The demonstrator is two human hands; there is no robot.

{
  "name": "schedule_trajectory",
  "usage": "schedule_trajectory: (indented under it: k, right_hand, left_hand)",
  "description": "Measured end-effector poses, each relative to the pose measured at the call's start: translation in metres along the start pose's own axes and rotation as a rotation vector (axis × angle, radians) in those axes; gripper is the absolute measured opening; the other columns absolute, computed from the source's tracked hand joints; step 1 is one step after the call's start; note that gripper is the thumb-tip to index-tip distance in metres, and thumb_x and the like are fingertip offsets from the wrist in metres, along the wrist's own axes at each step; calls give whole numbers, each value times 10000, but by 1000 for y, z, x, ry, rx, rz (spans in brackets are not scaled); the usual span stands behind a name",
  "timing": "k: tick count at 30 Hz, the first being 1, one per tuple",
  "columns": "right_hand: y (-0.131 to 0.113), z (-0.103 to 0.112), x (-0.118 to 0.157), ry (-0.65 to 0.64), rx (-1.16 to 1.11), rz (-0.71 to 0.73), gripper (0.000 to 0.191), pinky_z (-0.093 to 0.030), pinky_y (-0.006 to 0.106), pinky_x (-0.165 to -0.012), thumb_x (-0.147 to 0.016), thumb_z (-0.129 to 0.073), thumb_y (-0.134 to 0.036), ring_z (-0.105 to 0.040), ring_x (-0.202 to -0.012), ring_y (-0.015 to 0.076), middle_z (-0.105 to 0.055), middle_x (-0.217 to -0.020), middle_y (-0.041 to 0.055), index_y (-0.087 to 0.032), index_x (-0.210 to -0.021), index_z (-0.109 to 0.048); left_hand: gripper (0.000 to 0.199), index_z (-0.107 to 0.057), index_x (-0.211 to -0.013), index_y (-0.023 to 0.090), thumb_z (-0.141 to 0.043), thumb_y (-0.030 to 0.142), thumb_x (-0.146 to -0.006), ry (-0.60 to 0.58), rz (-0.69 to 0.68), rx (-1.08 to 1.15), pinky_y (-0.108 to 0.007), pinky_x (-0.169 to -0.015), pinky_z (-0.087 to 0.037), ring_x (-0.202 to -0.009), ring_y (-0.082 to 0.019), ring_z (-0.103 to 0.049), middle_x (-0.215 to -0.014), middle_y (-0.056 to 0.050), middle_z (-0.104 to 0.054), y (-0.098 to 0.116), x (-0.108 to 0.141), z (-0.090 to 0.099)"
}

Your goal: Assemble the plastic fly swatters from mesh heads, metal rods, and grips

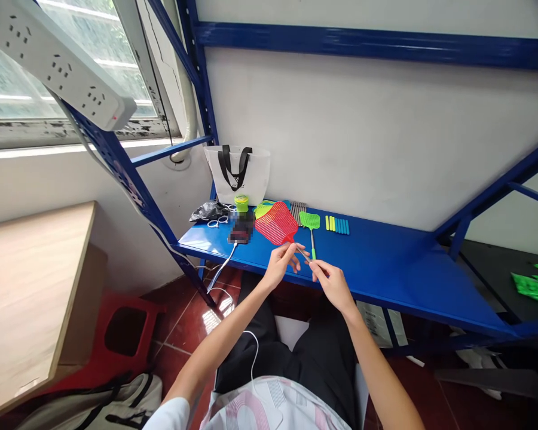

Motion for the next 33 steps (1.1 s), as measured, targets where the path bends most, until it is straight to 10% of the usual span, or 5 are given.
schedule_trajectory:
  k: [28, 33]
  right_hand:
    - [0, -23, 5, 108, -36, -19, 578, -422, 291, -585, -1057, -558, -690, -517, -584, 166, -606, -631, 8, -183, -974, -824]
    - [3, -24, 0, -85, -218, -106, 599, -432, 272, -504, -1038, -586, -726, -548, -545, 153, -662, -708, 6, -177, -1150, -798]
  left_hand:
    - [607, -788, -1101, 113, -752, 702, -961, -119, 48, -36, -243, -501, -564, -616, -153, -705, -870, -95, -762, -11, 12, -12]
    - [599, -772, -1011, 123, -746, 719, -956, -124, 51, -81, -249, -528, -575, -638, -150, -704, -921, -111, -788, -5, 3, -2]
Point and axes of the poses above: each hand's wrist, its own x-axis away from the middle knuckle, its own z-axis out of the back of the hand, y = z × x, the point moved 1 cm from there along -x, towards the middle knuckle
